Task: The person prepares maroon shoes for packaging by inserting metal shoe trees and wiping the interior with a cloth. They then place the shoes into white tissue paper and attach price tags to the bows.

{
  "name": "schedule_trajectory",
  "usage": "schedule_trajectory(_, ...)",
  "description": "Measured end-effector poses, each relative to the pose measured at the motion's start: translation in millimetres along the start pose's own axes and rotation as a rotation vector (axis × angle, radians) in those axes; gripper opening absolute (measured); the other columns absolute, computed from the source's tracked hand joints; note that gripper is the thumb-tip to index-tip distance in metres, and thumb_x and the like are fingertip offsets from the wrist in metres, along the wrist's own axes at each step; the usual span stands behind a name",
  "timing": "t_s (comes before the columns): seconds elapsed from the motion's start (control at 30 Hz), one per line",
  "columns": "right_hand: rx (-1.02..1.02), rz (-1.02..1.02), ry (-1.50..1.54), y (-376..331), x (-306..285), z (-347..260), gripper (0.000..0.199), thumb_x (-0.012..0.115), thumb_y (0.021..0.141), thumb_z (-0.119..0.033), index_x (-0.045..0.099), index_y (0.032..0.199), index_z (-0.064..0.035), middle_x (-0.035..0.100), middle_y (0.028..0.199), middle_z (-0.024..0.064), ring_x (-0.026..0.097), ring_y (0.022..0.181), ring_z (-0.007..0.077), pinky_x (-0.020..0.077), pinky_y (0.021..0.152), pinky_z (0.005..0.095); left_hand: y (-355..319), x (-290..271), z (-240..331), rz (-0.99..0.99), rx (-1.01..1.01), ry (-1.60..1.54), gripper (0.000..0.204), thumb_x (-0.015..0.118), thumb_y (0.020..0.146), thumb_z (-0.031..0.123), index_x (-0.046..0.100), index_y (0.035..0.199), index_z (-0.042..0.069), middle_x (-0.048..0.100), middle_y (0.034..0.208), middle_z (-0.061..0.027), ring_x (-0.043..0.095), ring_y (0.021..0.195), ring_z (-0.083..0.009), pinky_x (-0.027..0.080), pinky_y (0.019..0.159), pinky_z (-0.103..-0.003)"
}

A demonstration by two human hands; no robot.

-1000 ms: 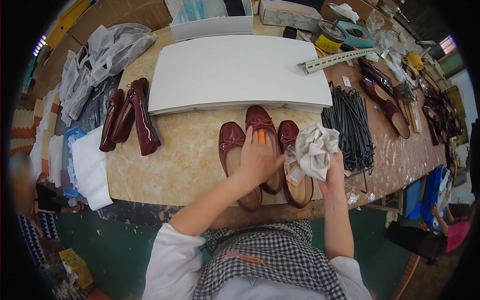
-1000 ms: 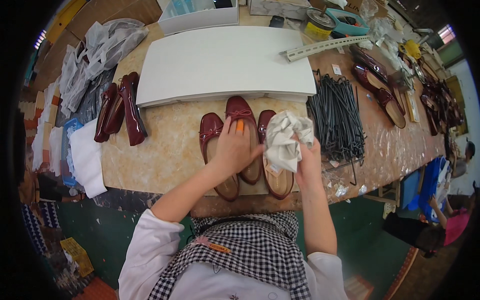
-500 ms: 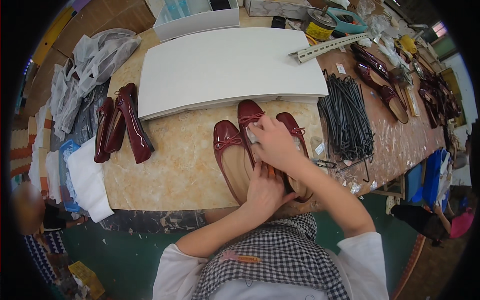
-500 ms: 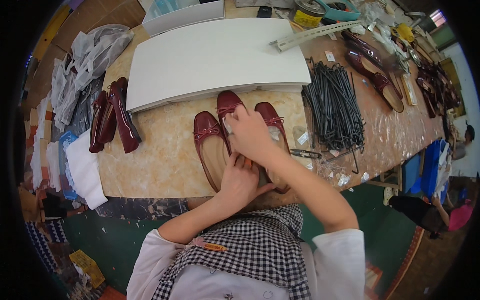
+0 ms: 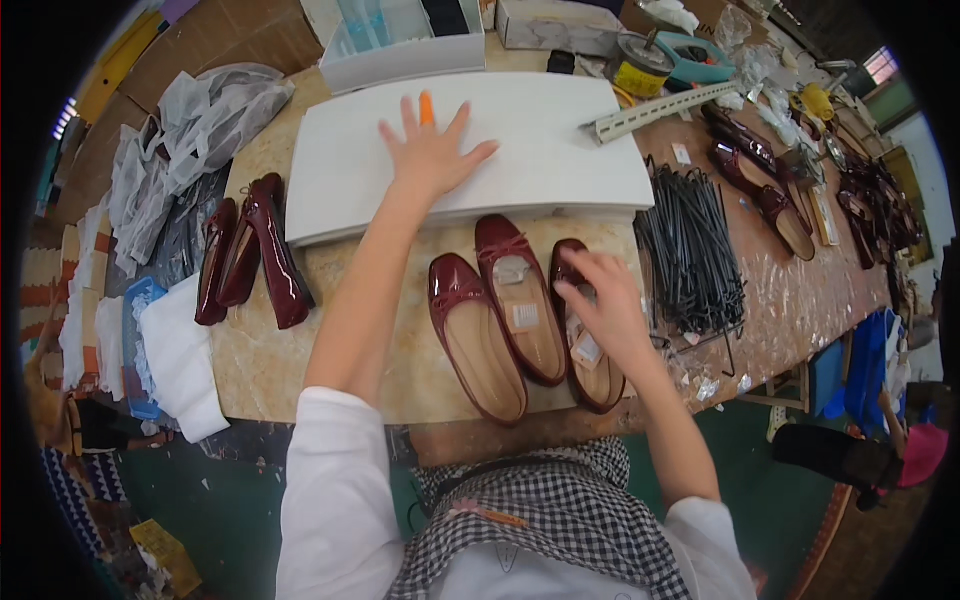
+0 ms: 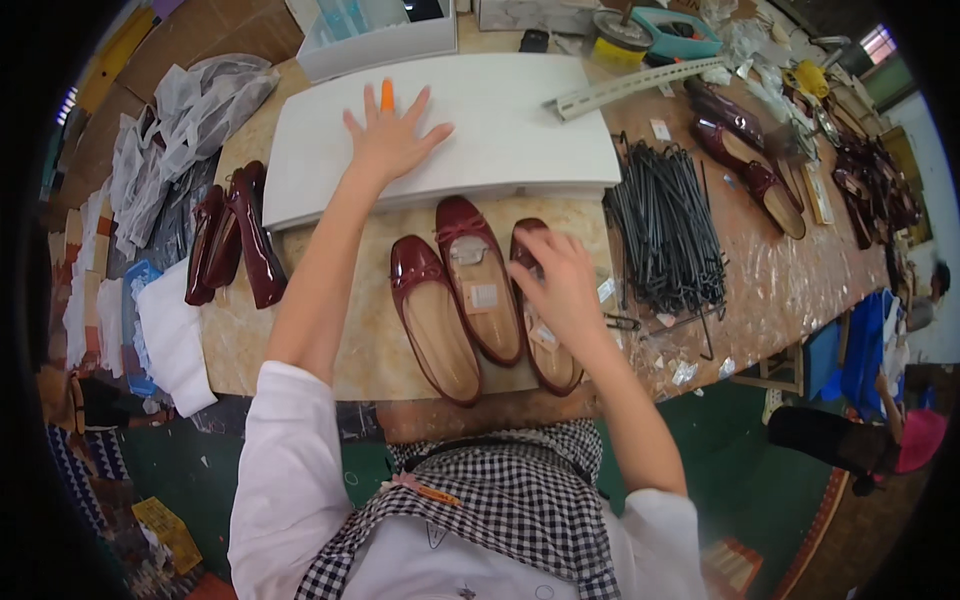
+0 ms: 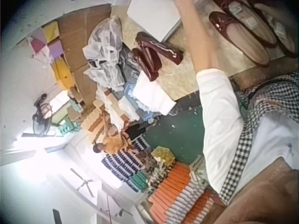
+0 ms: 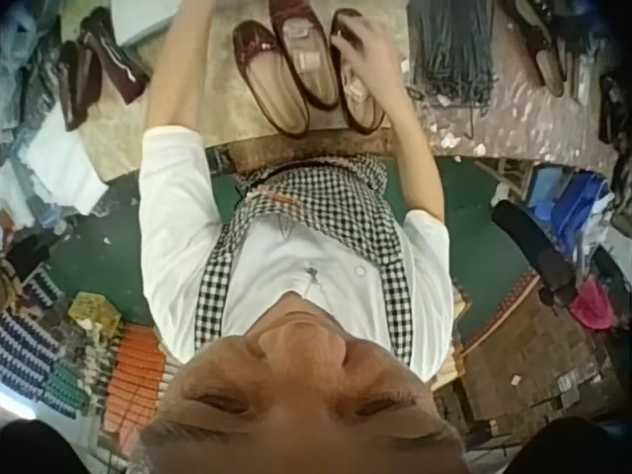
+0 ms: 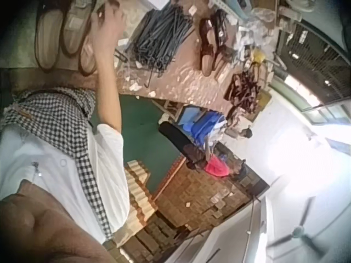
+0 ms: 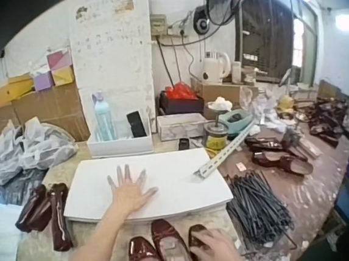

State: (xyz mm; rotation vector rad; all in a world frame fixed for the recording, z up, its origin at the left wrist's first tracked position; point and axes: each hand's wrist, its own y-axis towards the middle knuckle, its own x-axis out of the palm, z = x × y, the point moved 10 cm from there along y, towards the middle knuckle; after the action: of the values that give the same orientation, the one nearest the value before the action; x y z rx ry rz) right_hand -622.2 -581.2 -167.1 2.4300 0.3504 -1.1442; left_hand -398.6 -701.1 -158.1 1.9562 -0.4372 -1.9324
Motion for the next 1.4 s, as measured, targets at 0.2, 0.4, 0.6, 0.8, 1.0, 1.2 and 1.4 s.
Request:
schedule_trajectory(0.2, 0.22, -0.028, 0.292, -43, -20, 25, 0.044, 0.061, 0.088, -0.012, 0.052, 0.131, -0.0058, 0.057, 0.122, 0.0137, 0.053, 0.115, 0.0258, 0.0444, 0.093, 0.0328, -25, 3, 32, -0.088, 0.037, -0.361, 0.031, 0.06, 0.083, 0.034, 0.063, 0.106, 0.013, 0.057, 0.097, -0.0165, 0.053, 0.1, -0.0317, 0.044, 0.083, -0.049)
schedule_trajectory(0.4, 0.874, -0.057, 1.431, -75, 28, 43, 0.053, 0.051, 0.096, -0.026, 0.032, 0.142, -0.0046, 0.049, 0.133, 0.014, 0.054, 0.115, 0.0219, 0.0488, 0.091, 0.0333, -140, -136, 125, -0.138, 0.36, -0.923, 0.015, 0.065, 0.074, 0.017, 0.067, 0.087, 0.01, 0.064, 0.098, -0.0149, 0.058, 0.103, -0.0309, 0.047, 0.085, -0.042)
schedule_trajectory(0.6, 0.522, -0.33, 1.017, -54, 34, -15, 0.046, 0.059, 0.088, -0.009, 0.046, 0.132, -0.0028, 0.054, 0.125, 0.0066, 0.057, 0.106, 0.0167, 0.0492, 0.089, 0.0311, -175, -127, 61, 0.084, -0.014, -1.052, 0.017, 0.063, 0.076, 0.009, 0.065, 0.091, 0.002, 0.066, 0.091, -0.0119, 0.063, 0.089, -0.0298, 0.05, 0.076, -0.037)
schedule_trajectory(0.8, -0.339, -0.167, 0.254, -35, 35, -120, 0.06, 0.065, 0.077, -0.002, 0.047, 0.134, -0.0039, 0.044, 0.141, 0.0137, 0.046, 0.128, 0.0248, 0.0405, 0.102, 0.0379, -206, -47, 38, -0.305, -0.691, -1.853, 0.044, 0.041, 0.098, 0.026, 0.041, 0.136, 0.004, 0.049, 0.13, -0.0081, 0.048, 0.117, -0.0146, 0.039, 0.098, -0.028)
schedule_trajectory(1.0, 0.086, -0.352, 0.523, -9, 71, -51, 0.036, 0.062, 0.07, 0.0, 0.065, 0.106, -0.0039, 0.058, 0.108, 0.0116, 0.056, 0.104, 0.0269, 0.0476, 0.086, 0.04, -247, -84, 80, -0.406, 0.108, -0.547, 0.026, 0.057, 0.085, 0.025, 0.068, 0.09, 0.002, 0.065, 0.073, -0.012, 0.063, 0.069, -0.0271, 0.05, 0.061, -0.04)
schedule_trajectory(1.2, -0.406, -0.171, -0.303, 3, 142, -98, 0.006, 0.058, 0.069, -0.011, 0.06, 0.073, -0.007, 0.051, 0.087, 0.0093, 0.054, 0.082, 0.0239, 0.0449, 0.068, 0.0366, -267, -78, 117, -0.452, 0.22, -0.59, 0.018, 0.062, 0.075, 0.023, 0.066, 0.075, 0.005, 0.062, 0.067, -0.0099, 0.061, 0.068, -0.025, 0.047, 0.071, -0.038)
schedule_trajectory(1.4, -0.246, -0.156, -0.212, 11, 97, -78, 0.058, 0.073, 0.068, -0.022, 0.057, 0.121, -0.0052, 0.056, 0.099, 0.0112, 0.053, 0.09, 0.0237, 0.0411, 0.079, 0.0362, -264, -80, 113, -0.361, 0.184, -0.652, 0.022, 0.066, 0.074, 0.024, 0.063, 0.065, 0.004, 0.063, 0.067, -0.0093, 0.059, 0.06, -0.0251, 0.044, 0.068, -0.036)
